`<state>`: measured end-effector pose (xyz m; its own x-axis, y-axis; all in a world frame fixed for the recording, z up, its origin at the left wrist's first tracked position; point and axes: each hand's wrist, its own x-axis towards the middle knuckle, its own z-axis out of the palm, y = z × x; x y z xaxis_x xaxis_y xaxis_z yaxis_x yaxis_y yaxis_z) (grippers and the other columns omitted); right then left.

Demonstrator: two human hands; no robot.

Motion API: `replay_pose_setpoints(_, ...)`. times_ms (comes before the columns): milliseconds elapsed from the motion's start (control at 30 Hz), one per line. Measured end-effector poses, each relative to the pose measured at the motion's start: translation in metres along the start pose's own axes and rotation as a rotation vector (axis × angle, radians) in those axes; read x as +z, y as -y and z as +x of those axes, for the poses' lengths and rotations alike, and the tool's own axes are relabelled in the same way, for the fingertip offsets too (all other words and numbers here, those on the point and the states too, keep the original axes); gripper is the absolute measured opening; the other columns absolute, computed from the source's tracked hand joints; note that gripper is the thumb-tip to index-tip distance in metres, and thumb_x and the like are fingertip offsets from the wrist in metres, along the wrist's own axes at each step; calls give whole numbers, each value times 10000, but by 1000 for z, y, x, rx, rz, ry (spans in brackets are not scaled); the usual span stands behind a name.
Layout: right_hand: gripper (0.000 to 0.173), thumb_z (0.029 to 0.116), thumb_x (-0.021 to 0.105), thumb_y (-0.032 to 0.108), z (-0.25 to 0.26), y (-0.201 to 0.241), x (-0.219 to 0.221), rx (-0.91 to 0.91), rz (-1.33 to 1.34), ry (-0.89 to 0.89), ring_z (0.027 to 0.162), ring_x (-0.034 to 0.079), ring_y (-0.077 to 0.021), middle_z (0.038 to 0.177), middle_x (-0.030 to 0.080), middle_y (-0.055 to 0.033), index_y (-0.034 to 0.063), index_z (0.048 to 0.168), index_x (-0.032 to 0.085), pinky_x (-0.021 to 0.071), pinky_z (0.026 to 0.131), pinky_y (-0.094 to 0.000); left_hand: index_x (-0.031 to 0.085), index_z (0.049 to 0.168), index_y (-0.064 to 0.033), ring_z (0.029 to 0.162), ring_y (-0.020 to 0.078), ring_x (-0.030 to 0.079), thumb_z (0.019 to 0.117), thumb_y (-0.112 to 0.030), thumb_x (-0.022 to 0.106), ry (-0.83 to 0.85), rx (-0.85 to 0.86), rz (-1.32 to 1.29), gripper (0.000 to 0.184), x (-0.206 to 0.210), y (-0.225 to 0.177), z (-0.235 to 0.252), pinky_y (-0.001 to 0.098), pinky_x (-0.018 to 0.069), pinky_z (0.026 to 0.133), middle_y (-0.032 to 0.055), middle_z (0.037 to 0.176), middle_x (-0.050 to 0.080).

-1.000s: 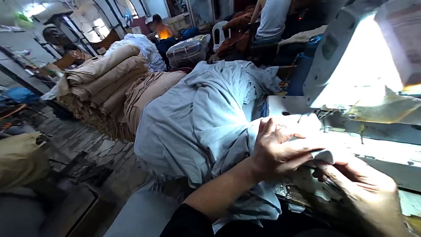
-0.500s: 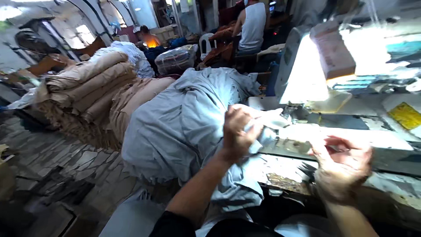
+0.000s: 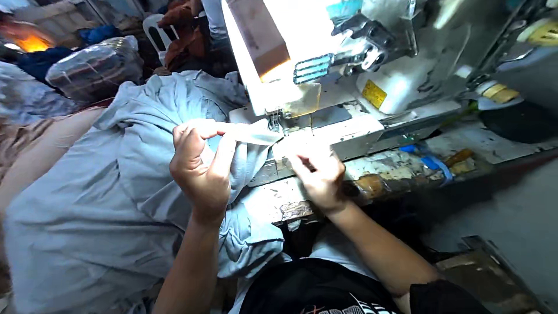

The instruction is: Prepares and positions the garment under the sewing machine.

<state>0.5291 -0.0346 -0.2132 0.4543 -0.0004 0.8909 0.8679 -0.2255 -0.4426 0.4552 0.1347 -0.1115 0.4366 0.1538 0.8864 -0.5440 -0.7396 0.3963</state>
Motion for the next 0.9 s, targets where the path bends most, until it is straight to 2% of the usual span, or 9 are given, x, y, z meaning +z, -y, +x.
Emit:
replay_pose_setpoints(167, 148, 905, 724, 101, 35, -15, 13, -22, -22, 94, 1040, 644, -277, 1063, 725, -150, 29, 1024, 776, 467, 961, -393, 690, 910, -55, 1132, 130, 569, 942, -92, 657, 6, 92, 11, 59, 9, -9, 3, 313, 395, 1025, 4, 1001, 703)
replay_pose_setpoints(267, 139, 935, 678, 50, 43, -12, 2, 58, 203, 256, 1056, 651, -183, 1101, 742, -110, 17, 1037, 766, 485, 965, -317, 726, 932, -77, 1147, 137, 558, 956, -152, 677, 83, 189, -8, 93, 11, -16, -3, 311, 384, 1042, 5, 983, 701)
replay_pose_setpoints(400, 121, 951, 622, 30, 29, 9, -38, 218, 456, 465, 932, 646, 6, 985, 699, 3, 20, 1011, 727, 542, 848, -164, 770, 895, -64, 1133, 215, 575, 953, -135, 704, 195, 328, -37, 113, 17, -17, -18, 363, 388, 1028, 67, 946, 714)
replay_pose_setpoints(467, 76, 952, 638, 73, 11, 17, -49, 258, 568, 482, 894, 623, 19, 948, 657, 27, 38, 946, 705, 538, 800, -148, 777, 891, -72, 1165, 229, 587, 959, -135, 695, 287, 328, -42, 124, 14, -13, -27, 392, 378, 1061, 69, 967, 740)
replay_pose_setpoints(600, 133, 964, 660, 139, -6, 29, -60, 210, 496, 451, 933, 606, -2, 920, 658, 10, 28, 930, 724, 500, 841, -150, 779, 929, -48, 1200, 256, 598, 956, -96, 662, 456, 245, 8, 130, -6, -28, -19, 419, 380, 1063, 87, 1056, 760)
replay_pose_setpoints(667, 142, 958, 662, 124, -4, 30, -60, 164, 465, 466, 964, 630, -18, 954, 691, -18, 3, 968, 736, 514, 882, -173, 792, 999, -120, 1216, 266, 613, 995, -134, 582, 675, 320, 209, 210, -8, -42, -6, 456, 413, 1043, 44, 1155, 752)
replay_pose_setpoints(733, 129, 944, 672, 110, -2, 29, -57, 179, 479, 492, 968, 644, -23, 971, 700, -32, -3, 963, 731, 528, 886, -184, 756, 1029, -151, 1141, 280, 630, 968, -153, 546, 939, 427, 365, 219, -2, -37, 5, 479, 444, 930, 28, 1156, 732)
replay_pose_setpoints(800, 93, 929, 701, 108, -7, 21, -49, 291, 515, 516, 967, 636, -13, 989, 681, -6, 25, 962, 726, 536, 873, -182, 720, 934, -111, 937, 278, 631, 940, -188, 587, 1082, 466, 379, 154, 2, -26, 12, 477, 424, 799, 55, 923, 682)
replay_pose_setpoints(900, 73, 894, 721, 66, -23, 15, -37, 425, 518, 475, 894, 665, 2, 928, 717, 7, 25, 946, 750, 557, 841, -179, 688, 822, -130, 744, 200, 616, 932, -284, 671, 1189, 464, 383, 190, -2, -20, 19, 443, 436, 783, 25, 747, 617)
